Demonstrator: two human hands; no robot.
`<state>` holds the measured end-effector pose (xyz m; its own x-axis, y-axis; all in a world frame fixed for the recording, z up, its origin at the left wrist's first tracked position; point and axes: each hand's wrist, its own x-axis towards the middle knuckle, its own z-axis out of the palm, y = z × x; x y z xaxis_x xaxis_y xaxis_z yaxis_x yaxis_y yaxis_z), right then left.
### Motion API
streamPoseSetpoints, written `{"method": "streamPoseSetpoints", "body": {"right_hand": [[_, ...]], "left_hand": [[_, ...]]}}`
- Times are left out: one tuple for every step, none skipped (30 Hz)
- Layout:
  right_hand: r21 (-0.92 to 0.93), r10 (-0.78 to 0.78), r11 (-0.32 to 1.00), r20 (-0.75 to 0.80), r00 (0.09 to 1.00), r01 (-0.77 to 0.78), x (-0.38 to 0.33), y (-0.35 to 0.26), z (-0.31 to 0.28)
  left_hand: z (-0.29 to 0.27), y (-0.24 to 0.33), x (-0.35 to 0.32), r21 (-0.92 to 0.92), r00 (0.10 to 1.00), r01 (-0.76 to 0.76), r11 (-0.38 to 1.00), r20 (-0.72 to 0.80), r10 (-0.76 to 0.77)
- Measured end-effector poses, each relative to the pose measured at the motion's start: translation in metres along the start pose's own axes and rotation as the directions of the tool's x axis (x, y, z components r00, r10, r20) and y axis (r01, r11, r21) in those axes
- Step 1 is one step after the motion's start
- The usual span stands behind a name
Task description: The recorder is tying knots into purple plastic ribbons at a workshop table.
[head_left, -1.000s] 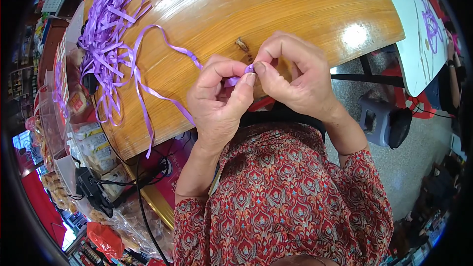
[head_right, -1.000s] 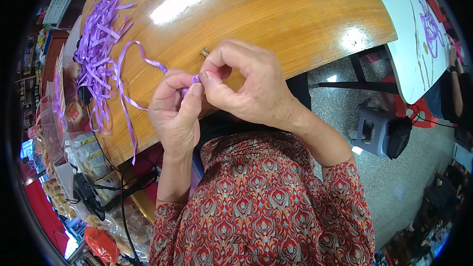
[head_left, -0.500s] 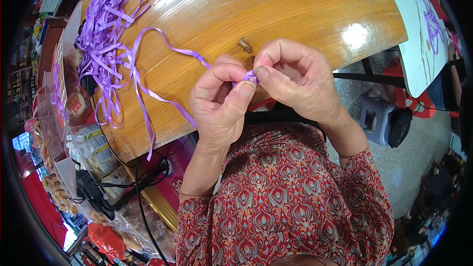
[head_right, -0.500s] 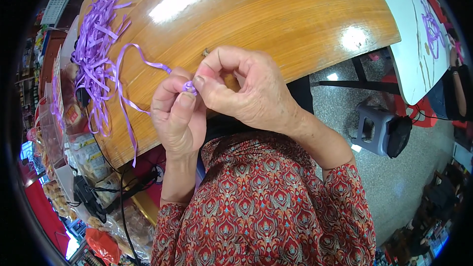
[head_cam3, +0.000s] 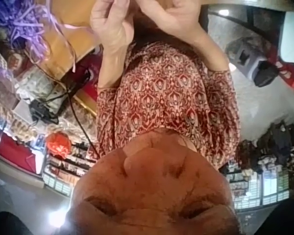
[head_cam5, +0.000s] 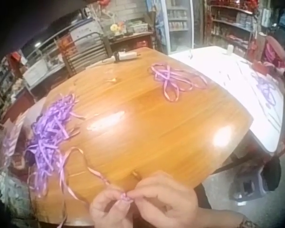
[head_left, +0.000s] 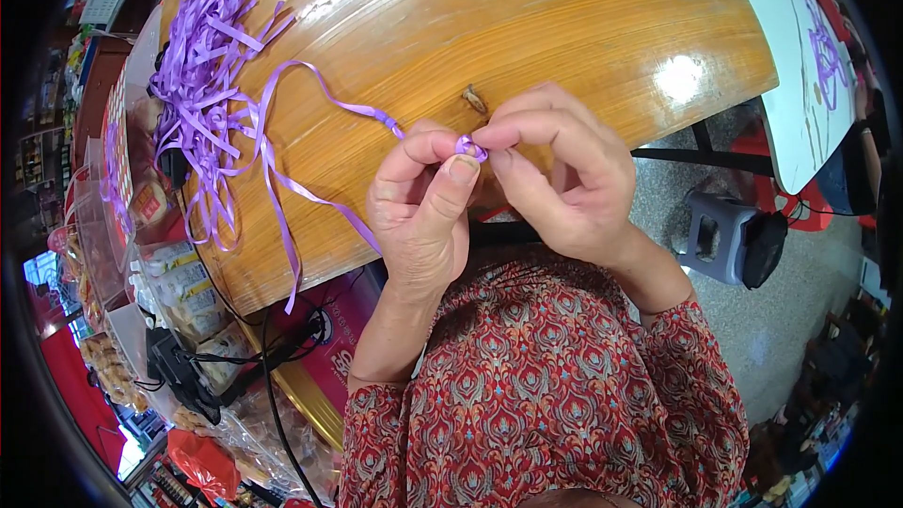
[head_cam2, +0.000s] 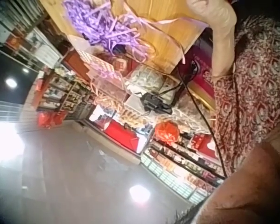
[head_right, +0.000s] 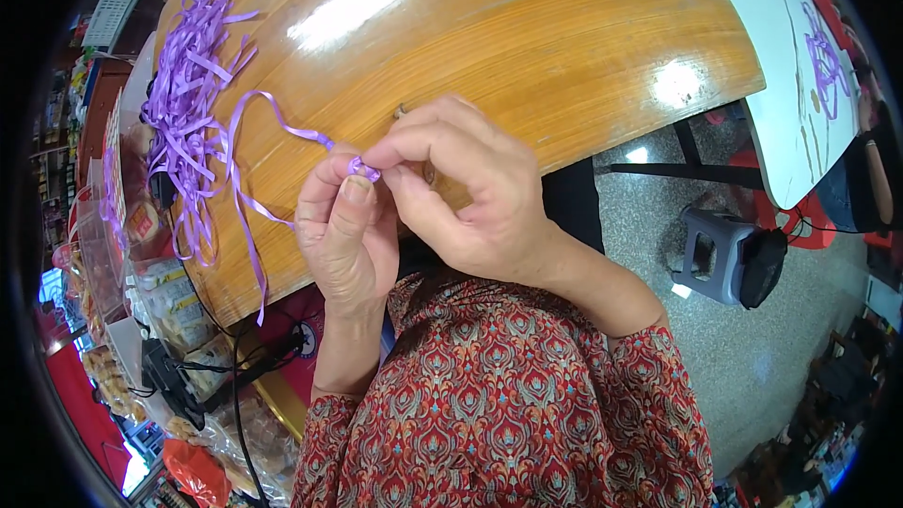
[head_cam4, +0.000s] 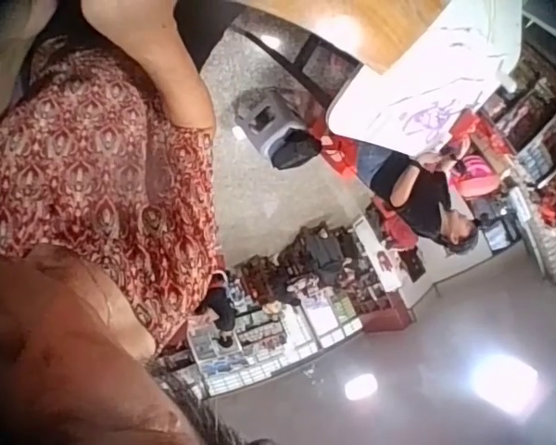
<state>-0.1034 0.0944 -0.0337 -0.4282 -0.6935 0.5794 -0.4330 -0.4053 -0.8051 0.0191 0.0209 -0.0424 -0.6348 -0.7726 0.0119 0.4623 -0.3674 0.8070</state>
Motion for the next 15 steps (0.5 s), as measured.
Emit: {"method": "streamPoseSetpoints", "body": {"right_hand": [[0.147, 0.115, 0.982, 0.019, 0.993, -0.117, -0.001, 0.0, -0.001], [0.146, 0.114, 0.982, 0.019, 0.993, -0.116, -0.001, 0.0, -0.002], [0.187, 0.117, 0.975, 0.039, 0.992, -0.122, -0.001, 0.001, -0.003], [0.227, 0.119, 0.965, 0.06, 0.991, -0.129, -0.001, 0.002, -0.004], [0.226, 0.119, 0.965, 0.059, 0.991, -0.13, -0.001, 0.002, -0.005], [0.214, 0.133, 0.966, 0.073, 0.988, -0.146, 0.0, 0.002, -0.006], [0.202, 0.147, 0.966, 0.087, 0.985, -0.162, 0.0, 0.002, -0.006], [0.203, 0.147, 0.966, 0.087, 0.985, -0.162, 0.002, 0.002, -0.008], [0.128, 0.095, 0.986, 0.11, 0.989, -0.109, 0.005, 0.002, -0.01], [0.054, 0.046, 0.997, 0.138, 0.989, -0.053, 0.006, 0.003, -0.012], [0.055, 0.046, 0.997, 0.137, 0.99, -0.054, 0.007, 0.004, -0.013], [0.02, -0.013, 1.0, 0.124, 0.992, 0.011, 0.007, 0.006, -0.014], [-0.016, -0.072, 0.997, 0.113, 0.991, 0.074, 0.008, 0.006, -0.014], [-0.016, -0.072, 0.997, 0.113, 0.991, 0.074, 0.008, 0.006, -0.014], [-0.021, -0.082, 0.996, 0.098, 0.992, 0.084, 0.008, 0.005, -0.014]], "left_hand": [[-0.001, 0.0, 0.0, -0.001, 1.0, 0.0, 1.0, 0.0, 0.0], [-0.001, 0.0, -0.001, 0.005, 1.0, -0.002, 1.0, 0.021, 0.002], [-0.002, -0.001, -0.001, 0.011, 0.999, -0.004, 1.0, 0.041, 0.004], [-0.002, -0.001, 0.0, 0.011, 0.999, -0.004, 1.0, 0.041, 0.003], [-0.002, -0.001, 0.0, 0.009, 0.998, -0.014, 1.0, 0.065, 0.013], [-0.003, -0.001, 0.0, 0.007, 0.996, -0.023, 1.0, 0.088, 0.022], [-0.003, -0.001, 0.0, 0.008, 0.996, -0.022, 1.0, 0.088, 0.021], [-0.004, 0.0, 0.0, 0.001, 0.997, 0.002, 1.0, 0.083, -0.002], [-0.005, 0.001, 0.0, -0.005, 0.997, 0.025, 1.0, 0.077, -0.024], [-0.005, 0.001, 0.001, -0.004, 0.997, 0.025, 1.0, 0.076, -0.025], [-0.005, 0.002, 0.001, 0.0, 0.996, 0.05, 0.999, 0.077, -0.05], [-0.004, 0.002, 0.001, 0.004, 0.994, 0.075, 0.997, 0.078, -0.075], [-0.004, 0.003, 0.001, 0.005, 0.994, 0.076, 0.997, 0.077, -0.076], [-0.004, 0.003, 0.001, -0.001, 0.991, 0.111, 0.994, 0.079, -0.111], [-0.004, 0.002, 0.001, -0.008, 0.986, 0.146, 0.989, 0.081, -0.145]]}}
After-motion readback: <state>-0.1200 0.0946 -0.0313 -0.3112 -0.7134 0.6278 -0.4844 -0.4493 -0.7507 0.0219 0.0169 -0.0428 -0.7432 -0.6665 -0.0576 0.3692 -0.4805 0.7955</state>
